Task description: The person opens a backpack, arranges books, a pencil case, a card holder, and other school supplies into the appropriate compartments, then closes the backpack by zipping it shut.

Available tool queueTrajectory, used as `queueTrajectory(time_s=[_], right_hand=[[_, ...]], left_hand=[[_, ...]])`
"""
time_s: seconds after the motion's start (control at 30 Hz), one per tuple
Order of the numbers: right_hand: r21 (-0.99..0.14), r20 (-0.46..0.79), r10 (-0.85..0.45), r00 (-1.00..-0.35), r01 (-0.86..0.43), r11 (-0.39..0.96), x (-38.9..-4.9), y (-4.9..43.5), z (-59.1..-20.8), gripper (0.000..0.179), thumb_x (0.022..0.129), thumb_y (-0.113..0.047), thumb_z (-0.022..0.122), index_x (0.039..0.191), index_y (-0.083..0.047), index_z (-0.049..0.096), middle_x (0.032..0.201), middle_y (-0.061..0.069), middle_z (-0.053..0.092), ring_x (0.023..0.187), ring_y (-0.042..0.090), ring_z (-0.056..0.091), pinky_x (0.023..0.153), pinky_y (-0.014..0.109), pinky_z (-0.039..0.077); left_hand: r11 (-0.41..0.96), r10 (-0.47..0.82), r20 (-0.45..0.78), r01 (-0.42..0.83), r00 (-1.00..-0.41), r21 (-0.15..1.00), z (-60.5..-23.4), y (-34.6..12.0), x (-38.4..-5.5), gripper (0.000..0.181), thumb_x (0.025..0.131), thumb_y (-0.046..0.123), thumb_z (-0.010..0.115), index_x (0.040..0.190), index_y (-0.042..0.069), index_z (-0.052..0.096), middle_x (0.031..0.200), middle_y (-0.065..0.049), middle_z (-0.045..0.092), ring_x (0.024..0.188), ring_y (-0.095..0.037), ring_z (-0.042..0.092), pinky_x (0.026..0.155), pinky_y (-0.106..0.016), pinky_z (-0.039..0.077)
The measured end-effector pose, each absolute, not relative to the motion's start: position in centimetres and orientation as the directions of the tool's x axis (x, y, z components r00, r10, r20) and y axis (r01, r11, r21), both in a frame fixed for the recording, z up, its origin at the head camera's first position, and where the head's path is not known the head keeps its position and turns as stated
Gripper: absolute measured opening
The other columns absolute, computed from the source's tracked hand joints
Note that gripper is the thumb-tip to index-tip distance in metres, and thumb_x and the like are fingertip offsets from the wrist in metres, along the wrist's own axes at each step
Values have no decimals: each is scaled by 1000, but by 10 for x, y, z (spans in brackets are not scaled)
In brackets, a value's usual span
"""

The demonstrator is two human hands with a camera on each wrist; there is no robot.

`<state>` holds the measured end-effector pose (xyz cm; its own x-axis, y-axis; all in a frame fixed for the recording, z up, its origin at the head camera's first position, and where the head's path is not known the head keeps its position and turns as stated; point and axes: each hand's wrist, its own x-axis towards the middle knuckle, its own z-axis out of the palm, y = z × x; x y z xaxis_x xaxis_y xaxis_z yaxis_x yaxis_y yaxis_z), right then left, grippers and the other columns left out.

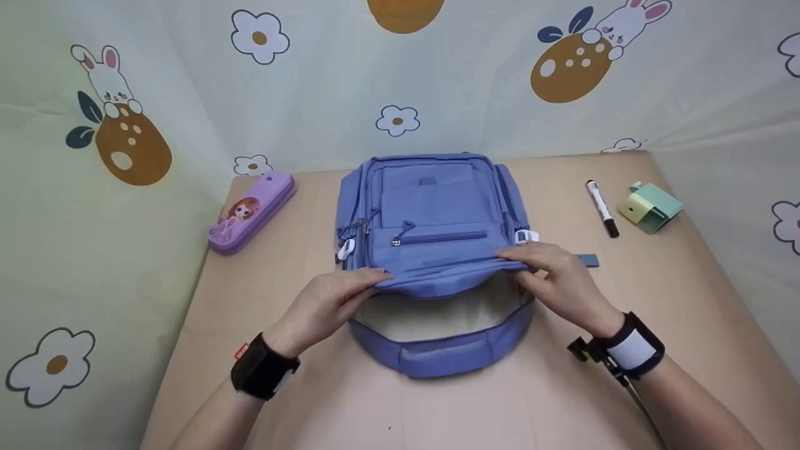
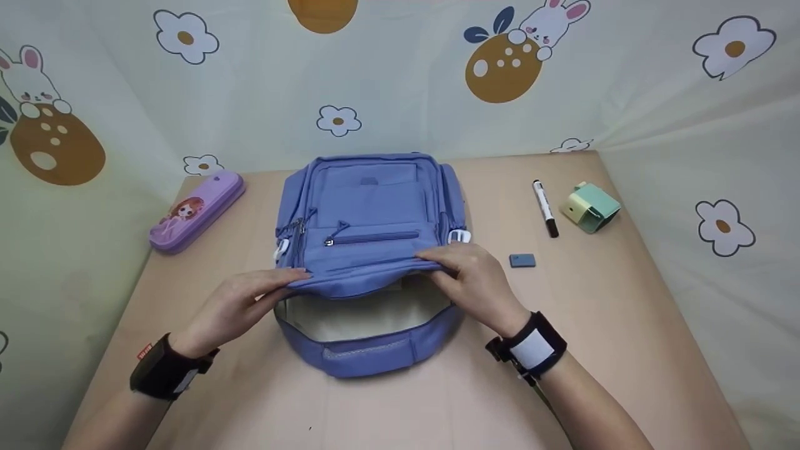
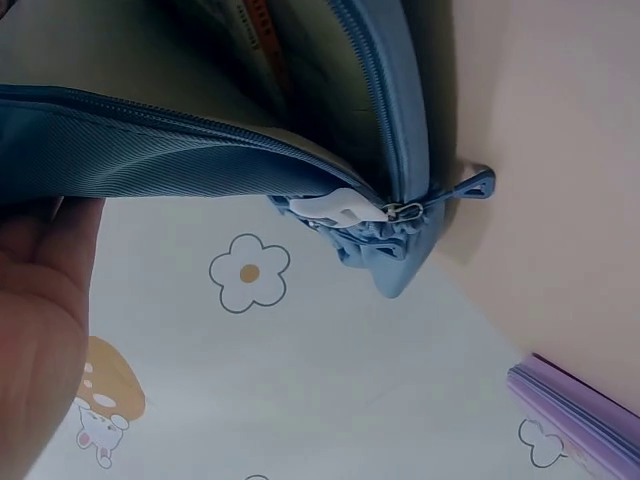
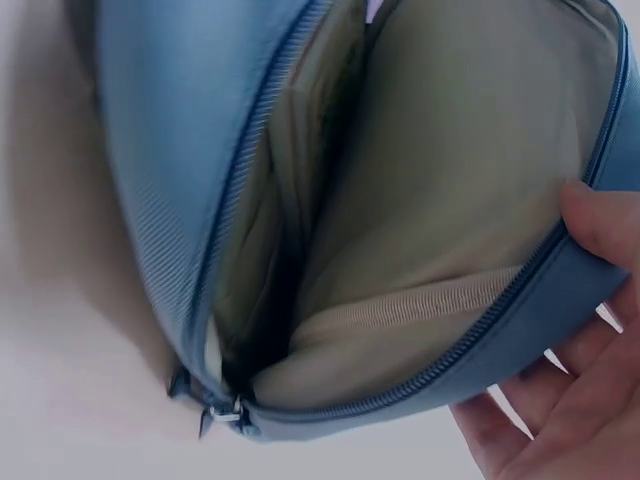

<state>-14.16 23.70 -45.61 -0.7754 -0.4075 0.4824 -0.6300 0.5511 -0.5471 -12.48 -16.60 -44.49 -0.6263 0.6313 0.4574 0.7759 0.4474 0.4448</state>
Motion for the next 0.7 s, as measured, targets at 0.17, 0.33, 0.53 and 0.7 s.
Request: queueTrajectory(time_s=[0.17, 0.33, 0.53, 0.7], right_hand=[[-470, 501, -457, -735, -675, 570, -130, 240, -465, 48, 85, 6, 75, 128, -16, 73, 127, -5, 70, 118, 20, 66, 103, 29, 46], [-425, 494, -485, -721, -687, 589, -120, 241, -477, 54, 81, 8, 75, 130, -15, 72, 132, -1, 68, 122, 23, 64, 108, 25, 41], [-391, 505, -517, -691, -717, 577, -115, 242, -493, 51, 80, 6, 77, 128, -11, 73, 133, 3, 68, 122, 26, 64, 110, 21, 38], [-350, 503, -543, -673, -733, 583, -112, 244, -505, 50, 77, 6, 78, 124, -11, 75, 133, 5, 68, 121, 28, 65, 102, 40, 49]], left_hand=[[422, 678, 475, 826, -561, 374, -454, -167, -120, 38, 95, -1, 68, 133, 9, 68, 131, -6, 69, 123, -22, 64, 104, -36, 50], [413, 721, 480, 866, -500, 282, -464, -170, -116, 43, 91, -1, 73, 133, 8, 67, 132, -7, 68, 122, -24, 64, 101, -37, 51], [456, 772, 409, 873, -486, 175, -475, -169, -110, 39, 94, 5, 71, 133, 7, 67, 133, -6, 67, 124, -21, 62, 103, -34, 50], [456, 796, 357, 872, -489, 178, -484, -168, -108, 35, 96, 8, 68, 132, 8, 68, 134, -6, 67, 126, -20, 61, 105, -33, 48]])
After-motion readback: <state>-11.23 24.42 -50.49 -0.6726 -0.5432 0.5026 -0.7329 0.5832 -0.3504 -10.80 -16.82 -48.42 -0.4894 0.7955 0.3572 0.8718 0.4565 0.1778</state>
